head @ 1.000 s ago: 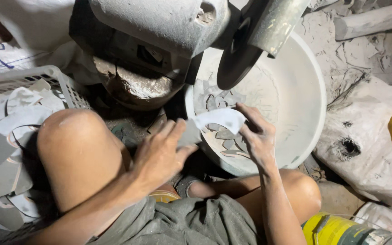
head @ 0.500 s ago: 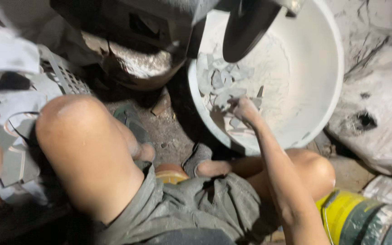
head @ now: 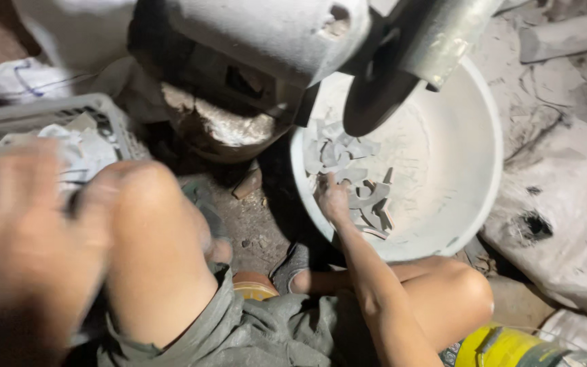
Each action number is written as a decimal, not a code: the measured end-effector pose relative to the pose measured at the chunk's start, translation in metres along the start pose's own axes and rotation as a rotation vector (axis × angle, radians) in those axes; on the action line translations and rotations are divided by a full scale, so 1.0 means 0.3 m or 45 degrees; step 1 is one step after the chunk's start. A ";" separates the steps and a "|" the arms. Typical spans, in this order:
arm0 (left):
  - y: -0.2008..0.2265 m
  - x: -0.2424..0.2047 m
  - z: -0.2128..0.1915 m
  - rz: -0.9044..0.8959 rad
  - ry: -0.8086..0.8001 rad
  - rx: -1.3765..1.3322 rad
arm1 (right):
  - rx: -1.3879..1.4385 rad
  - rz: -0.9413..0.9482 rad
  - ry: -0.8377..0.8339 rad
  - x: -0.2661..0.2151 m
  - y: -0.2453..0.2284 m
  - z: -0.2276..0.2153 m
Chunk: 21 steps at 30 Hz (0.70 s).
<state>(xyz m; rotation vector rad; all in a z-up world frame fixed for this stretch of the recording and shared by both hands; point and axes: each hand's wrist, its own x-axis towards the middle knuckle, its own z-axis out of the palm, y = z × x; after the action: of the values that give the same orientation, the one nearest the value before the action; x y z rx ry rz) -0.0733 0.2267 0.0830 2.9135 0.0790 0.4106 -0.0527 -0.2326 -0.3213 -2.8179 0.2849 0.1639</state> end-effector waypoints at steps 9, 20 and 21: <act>0.524 0.005 0.353 0.827 -1.188 -0.579 | 0.590 0.262 -0.237 0.078 -0.025 -0.551; 0.673 0.020 0.550 0.475 -1.374 -1.461 | 1.948 -0.081 -0.554 -0.092 -0.321 -1.212; 0.675 0.018 0.545 0.392 -1.364 -1.523 | 2.006 -0.060 -0.508 -0.084 -0.343 -1.208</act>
<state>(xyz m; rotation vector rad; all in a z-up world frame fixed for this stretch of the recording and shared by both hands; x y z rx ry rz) -0.0175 -0.0018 -0.0287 1.6107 -0.5555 -0.8110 -0.0257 -0.2441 0.0552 -1.1949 0.1292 0.3008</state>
